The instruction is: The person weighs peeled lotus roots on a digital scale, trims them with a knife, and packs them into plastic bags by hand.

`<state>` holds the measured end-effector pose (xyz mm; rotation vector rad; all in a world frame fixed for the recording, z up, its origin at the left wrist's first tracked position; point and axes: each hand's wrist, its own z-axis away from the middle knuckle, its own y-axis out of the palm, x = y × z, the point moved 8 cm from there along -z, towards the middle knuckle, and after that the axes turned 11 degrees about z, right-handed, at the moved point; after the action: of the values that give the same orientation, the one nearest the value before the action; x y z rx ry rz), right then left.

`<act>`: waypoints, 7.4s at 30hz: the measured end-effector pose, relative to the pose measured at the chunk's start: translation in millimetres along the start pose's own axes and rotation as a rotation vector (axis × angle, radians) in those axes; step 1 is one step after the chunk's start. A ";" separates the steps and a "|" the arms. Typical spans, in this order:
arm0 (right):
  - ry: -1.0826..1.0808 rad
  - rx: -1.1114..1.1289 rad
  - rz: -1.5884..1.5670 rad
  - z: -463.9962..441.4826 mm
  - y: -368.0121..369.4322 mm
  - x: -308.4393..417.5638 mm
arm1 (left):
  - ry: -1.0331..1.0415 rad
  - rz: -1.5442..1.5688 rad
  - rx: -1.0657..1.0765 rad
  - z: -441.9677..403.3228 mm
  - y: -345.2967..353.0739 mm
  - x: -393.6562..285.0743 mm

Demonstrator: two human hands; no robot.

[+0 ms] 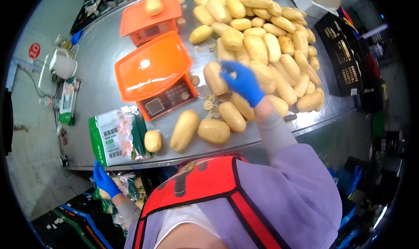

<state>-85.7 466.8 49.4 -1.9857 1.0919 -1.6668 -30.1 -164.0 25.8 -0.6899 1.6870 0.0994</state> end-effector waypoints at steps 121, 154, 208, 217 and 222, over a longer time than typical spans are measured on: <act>0.262 -0.260 0.246 121.2 -76.8 -26.2 | -0.148 0.685 1.447 173.8 391.0 -236.7; 0.164 0.136 0.749 235.3 -112.1 -114.0 | 1.096 -0.226 0.871 1.5 396.2 -250.4; 0.102 -0.055 -0.458 -53.6 64.3 33.6 | 0.170 0.025 0.515 39.3 188.2 -72.7; -0.044 -0.240 0.359 -93.1 121.4 56.0 | -0.002 -0.072 0.318 92.5 115.3 -46.6; 0.004 -0.240 -0.329 -96.9 81.5 4.4 | -0.025 -0.161 0.303 97.5 94.7 -41.2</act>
<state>-204.5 431.7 22.9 -2.4261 1.0541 -1.7643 11.3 -29.0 10.9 -0.5898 1.5726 -0.2557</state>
